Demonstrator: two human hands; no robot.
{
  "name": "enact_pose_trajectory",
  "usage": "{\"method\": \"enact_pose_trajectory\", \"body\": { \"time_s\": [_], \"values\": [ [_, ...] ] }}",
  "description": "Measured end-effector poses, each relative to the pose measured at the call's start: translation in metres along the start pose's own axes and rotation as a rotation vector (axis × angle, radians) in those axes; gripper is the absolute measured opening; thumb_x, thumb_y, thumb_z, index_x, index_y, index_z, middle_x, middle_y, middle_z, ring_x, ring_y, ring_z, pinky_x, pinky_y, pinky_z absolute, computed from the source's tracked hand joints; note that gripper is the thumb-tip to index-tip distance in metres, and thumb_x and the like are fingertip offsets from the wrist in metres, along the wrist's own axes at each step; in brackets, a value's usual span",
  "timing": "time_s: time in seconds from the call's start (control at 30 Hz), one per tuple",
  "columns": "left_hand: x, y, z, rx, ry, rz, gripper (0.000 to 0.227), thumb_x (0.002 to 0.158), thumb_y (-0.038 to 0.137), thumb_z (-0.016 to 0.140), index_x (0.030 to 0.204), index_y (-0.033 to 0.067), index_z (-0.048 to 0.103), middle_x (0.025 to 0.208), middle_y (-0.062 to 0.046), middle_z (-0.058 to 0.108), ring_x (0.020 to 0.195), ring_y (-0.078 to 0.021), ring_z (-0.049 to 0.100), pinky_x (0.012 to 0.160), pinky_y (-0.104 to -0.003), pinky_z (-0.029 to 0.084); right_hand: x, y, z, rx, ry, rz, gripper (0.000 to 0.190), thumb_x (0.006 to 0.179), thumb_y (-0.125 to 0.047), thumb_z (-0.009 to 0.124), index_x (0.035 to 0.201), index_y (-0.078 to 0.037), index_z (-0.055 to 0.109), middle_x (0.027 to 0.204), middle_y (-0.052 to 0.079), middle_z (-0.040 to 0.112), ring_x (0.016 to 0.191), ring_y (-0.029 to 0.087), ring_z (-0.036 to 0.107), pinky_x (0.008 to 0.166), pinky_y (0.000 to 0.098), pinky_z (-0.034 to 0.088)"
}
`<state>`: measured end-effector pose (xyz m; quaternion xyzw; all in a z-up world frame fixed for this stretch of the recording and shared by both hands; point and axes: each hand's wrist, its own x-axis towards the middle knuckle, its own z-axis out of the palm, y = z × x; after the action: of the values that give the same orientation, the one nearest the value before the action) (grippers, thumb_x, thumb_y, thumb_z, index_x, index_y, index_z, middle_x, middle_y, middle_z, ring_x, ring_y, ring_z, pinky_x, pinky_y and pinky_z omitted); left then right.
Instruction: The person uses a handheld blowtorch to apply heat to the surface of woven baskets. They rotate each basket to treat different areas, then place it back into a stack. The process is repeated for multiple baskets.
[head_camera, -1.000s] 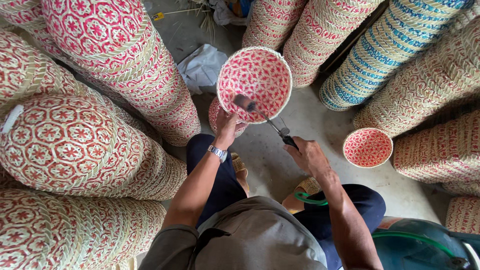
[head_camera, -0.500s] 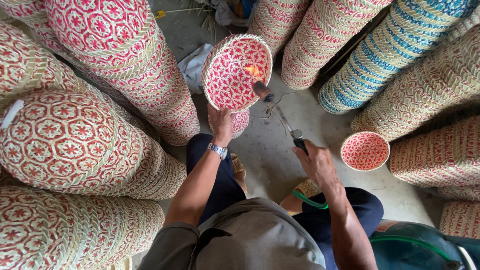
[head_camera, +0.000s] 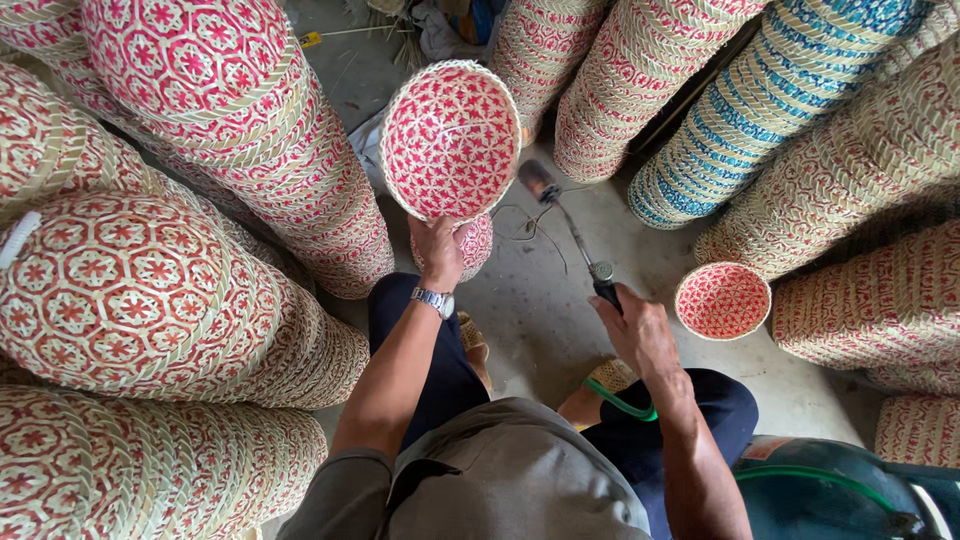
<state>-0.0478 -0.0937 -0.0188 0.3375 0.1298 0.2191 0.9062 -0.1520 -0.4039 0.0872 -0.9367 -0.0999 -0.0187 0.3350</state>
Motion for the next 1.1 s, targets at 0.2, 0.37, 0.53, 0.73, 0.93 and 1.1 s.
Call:
{"method": "enact_pose_trajectory", "body": {
  "time_s": [0.2,0.37,0.53,0.73,0.93,1.1],
  "values": [
    [-0.001,-0.006,-0.001,-0.003,-0.030,0.006,0.065,0.083,-0.001,0.065,0.140,0.0108,0.035,0.136,-0.014,0.054,0.118,-0.0304,0.063,0.092,-0.051,0.063,-0.006,0.006,-0.004,0.018,-0.063,0.034,0.030,0.094,-0.032,0.071,0.093,-0.002,0.066,0.065,0.019,0.064,0.053,0.032,0.060,0.055,0.0438,0.048],
    [-0.011,-0.007,-0.002,0.051,-0.040,-0.038,0.062,0.084,0.001,0.062,0.138,0.0154,0.036,0.131,-0.009,0.056,0.114,-0.0256,0.064,0.088,-0.050,0.062,0.002,0.005,-0.014,0.069,-0.048,-0.050,0.031,0.093,-0.031,0.072,0.092,-0.001,0.067,0.064,0.016,0.067,0.052,0.028,0.062,0.053,0.0427,0.048],
    [-0.034,-0.021,-0.006,0.106,-0.058,-0.182,0.062,0.084,-0.001,0.057,0.139,0.0221,0.037,0.125,-0.005,0.061,0.107,-0.0236,0.066,0.082,-0.046,0.063,0.027,-0.006,-0.001,0.065,0.031,-0.047,0.030,0.095,-0.030,0.070,0.099,-0.001,0.068,0.063,0.018,0.064,0.049,0.030,0.060,0.051,0.0436,0.046],
    [-0.043,-0.041,-0.001,0.040,-0.158,-0.318,0.048,0.095,0.004,0.060,0.140,0.0141,0.046,0.123,-0.008,0.063,0.109,-0.0227,0.066,0.083,-0.044,0.066,0.037,-0.015,0.018,0.063,-0.104,-0.194,0.031,0.096,-0.030,0.071,0.094,0.000,0.065,0.063,0.018,0.062,0.051,0.030,0.059,0.052,0.0444,0.045],
    [-0.006,-0.008,0.000,0.154,-0.062,-0.213,0.053,0.092,0.009,0.060,0.140,0.0195,0.039,0.127,-0.010,0.063,0.105,-0.0270,0.069,0.075,-0.047,0.065,-0.007,0.003,-0.017,0.160,-0.002,0.103,0.028,0.095,-0.029,0.069,0.093,-0.002,0.067,0.065,0.010,0.065,0.051,0.020,0.060,0.051,0.0382,0.048],
    [0.015,0.020,0.006,0.201,-0.086,-0.191,0.052,0.093,0.012,0.059,0.141,0.0148,0.038,0.129,-0.014,0.062,0.107,-0.0309,0.071,0.078,-0.050,0.067,-0.029,0.017,-0.027,0.200,-0.123,0.255,0.028,0.093,-0.030,0.069,0.085,-0.003,0.068,0.062,0.005,0.063,0.052,0.013,0.058,0.049,0.0343,0.048]
  ]
}}
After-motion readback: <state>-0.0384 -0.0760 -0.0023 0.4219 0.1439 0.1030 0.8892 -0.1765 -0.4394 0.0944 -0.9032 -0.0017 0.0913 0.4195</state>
